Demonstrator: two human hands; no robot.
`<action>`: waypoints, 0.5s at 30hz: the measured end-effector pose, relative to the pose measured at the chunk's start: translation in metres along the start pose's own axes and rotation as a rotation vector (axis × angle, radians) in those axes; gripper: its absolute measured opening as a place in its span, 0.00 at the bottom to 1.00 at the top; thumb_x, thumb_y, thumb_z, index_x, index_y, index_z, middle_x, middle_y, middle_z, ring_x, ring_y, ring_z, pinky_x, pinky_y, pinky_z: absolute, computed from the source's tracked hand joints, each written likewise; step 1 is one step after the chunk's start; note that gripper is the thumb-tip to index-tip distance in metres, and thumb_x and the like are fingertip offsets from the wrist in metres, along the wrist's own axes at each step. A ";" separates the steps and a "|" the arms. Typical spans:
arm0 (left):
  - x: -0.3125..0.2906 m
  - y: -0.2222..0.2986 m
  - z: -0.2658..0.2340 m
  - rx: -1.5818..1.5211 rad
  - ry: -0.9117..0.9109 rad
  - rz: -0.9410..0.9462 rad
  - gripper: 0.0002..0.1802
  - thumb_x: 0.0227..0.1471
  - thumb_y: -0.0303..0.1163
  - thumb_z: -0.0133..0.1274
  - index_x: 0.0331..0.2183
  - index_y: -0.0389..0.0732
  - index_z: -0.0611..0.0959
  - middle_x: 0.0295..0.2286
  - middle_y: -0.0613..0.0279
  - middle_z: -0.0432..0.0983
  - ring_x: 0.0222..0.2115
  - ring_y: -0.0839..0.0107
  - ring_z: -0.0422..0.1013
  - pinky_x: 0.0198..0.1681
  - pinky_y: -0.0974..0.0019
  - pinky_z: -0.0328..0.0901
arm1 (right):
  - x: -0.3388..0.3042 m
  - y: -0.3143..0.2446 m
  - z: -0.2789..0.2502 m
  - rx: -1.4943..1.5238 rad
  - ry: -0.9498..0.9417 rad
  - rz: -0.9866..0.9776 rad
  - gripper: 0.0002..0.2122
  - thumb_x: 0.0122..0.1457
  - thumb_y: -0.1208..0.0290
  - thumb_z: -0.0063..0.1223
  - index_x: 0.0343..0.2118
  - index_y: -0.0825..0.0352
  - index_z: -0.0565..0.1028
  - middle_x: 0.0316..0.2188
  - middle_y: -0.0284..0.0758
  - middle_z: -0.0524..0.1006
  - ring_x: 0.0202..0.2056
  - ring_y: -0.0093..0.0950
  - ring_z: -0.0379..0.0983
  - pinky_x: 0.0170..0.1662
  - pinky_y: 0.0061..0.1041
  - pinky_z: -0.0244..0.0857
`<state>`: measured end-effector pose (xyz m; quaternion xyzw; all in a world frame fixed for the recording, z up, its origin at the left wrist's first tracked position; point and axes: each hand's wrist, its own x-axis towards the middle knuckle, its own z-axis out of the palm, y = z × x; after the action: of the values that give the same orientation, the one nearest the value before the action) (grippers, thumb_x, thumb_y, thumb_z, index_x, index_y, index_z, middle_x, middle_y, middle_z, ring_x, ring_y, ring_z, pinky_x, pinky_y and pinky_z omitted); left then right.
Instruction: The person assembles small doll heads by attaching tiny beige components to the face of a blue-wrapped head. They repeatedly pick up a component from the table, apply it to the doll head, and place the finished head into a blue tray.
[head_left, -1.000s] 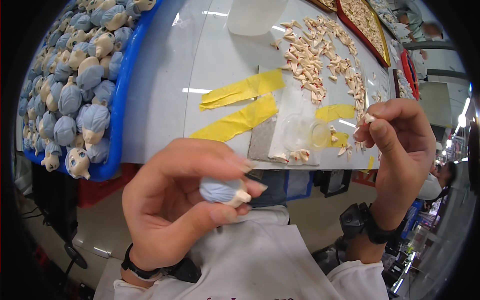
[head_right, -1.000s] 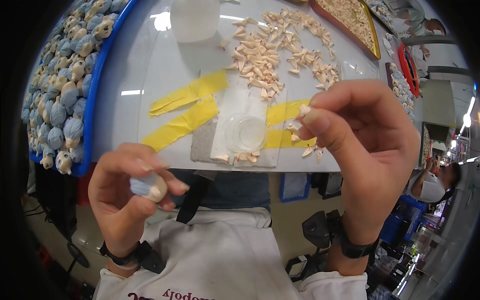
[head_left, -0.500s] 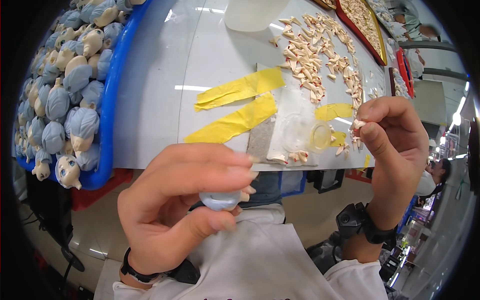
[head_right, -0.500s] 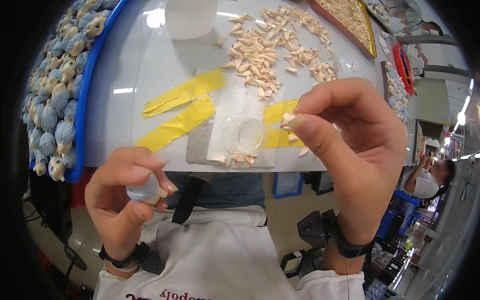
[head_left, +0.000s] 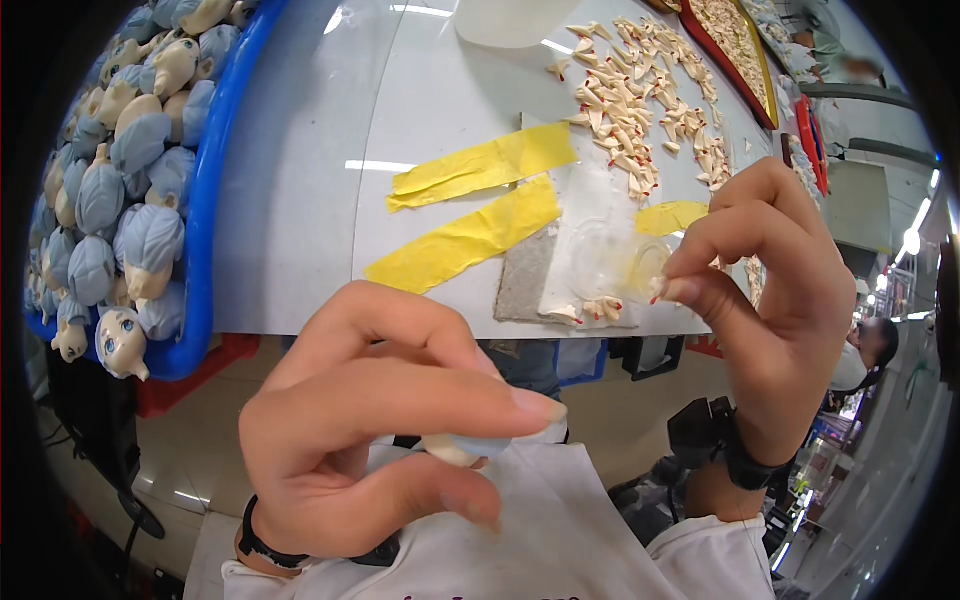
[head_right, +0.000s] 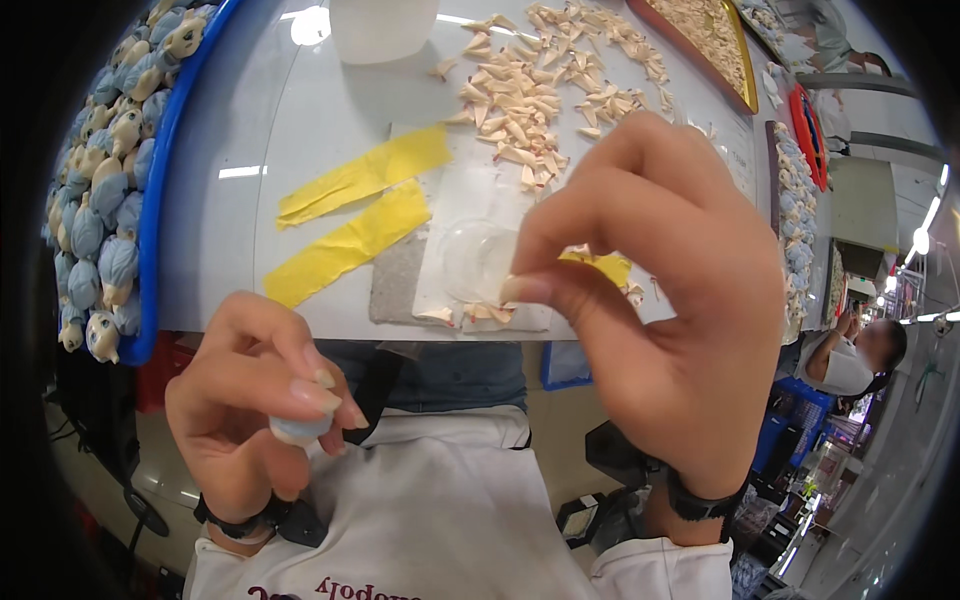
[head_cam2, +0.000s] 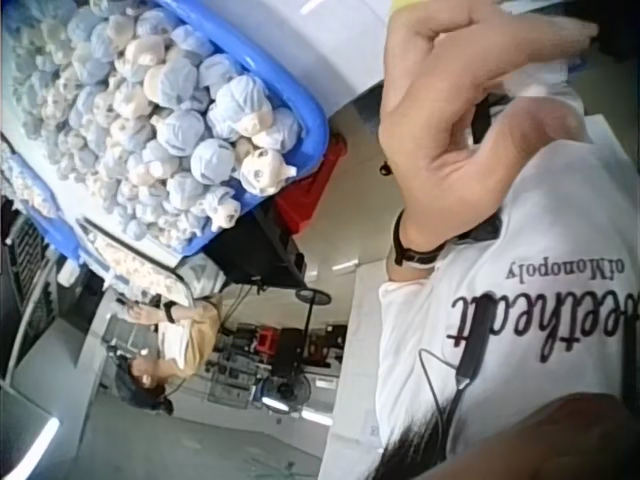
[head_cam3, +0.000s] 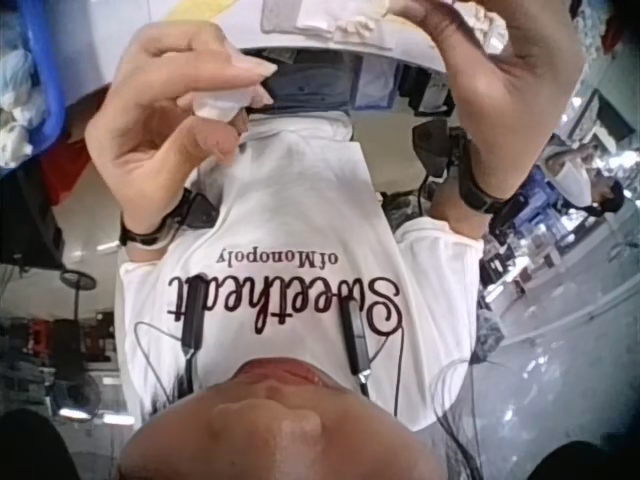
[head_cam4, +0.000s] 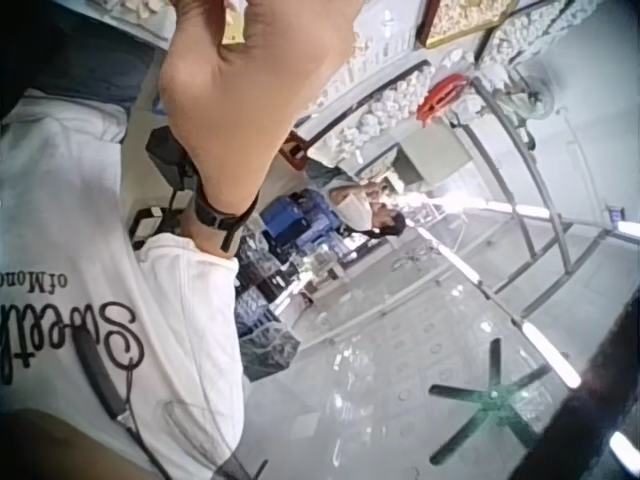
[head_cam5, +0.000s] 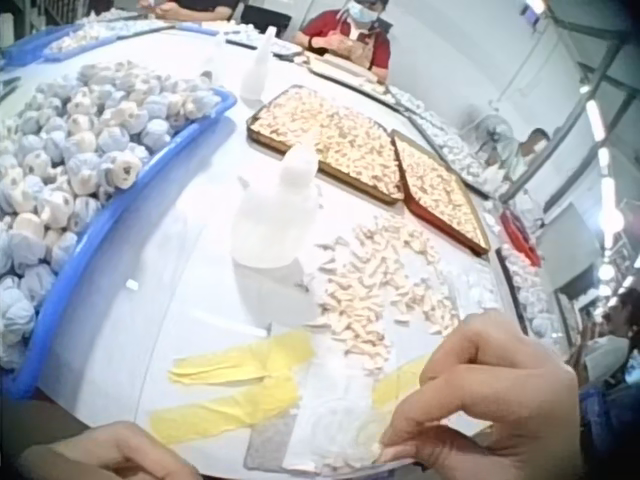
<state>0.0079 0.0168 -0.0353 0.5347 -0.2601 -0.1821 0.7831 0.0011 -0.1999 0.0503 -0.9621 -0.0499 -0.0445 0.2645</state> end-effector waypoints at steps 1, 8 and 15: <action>0.001 0.000 0.000 0.014 -0.004 0.008 0.13 0.39 0.29 0.61 0.29 0.36 0.76 0.32 0.54 0.63 0.21 0.73 0.70 0.22 0.77 0.66 | 0.001 -0.001 0.001 -0.027 0.011 -0.018 0.06 0.30 0.82 0.53 0.17 0.70 0.69 0.21 0.31 0.64 0.26 0.24 0.59 0.30 0.20 0.51; 0.004 0.000 0.000 0.040 0.018 0.065 0.15 0.38 0.29 0.61 0.30 0.35 0.76 0.32 0.53 0.64 0.26 0.71 0.70 0.31 0.75 0.66 | 0.002 -0.001 -0.004 -0.128 0.007 -0.062 0.07 0.30 0.84 0.52 0.17 0.71 0.69 0.20 0.32 0.63 0.25 0.24 0.58 0.29 0.19 0.50; 0.004 0.010 0.013 -0.118 0.087 -0.200 0.17 0.37 0.28 0.62 0.31 0.32 0.74 0.34 0.46 0.68 0.29 0.64 0.72 0.31 0.70 0.68 | -0.001 0.001 0.006 -0.036 0.097 -0.052 0.08 0.32 0.83 0.54 0.19 0.70 0.70 0.21 0.31 0.64 0.25 0.22 0.58 0.29 0.18 0.50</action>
<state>0.0036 0.0089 -0.0214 0.5183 -0.1600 -0.2508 0.8018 0.0001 -0.1977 0.0441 -0.9617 -0.0613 -0.0990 0.2482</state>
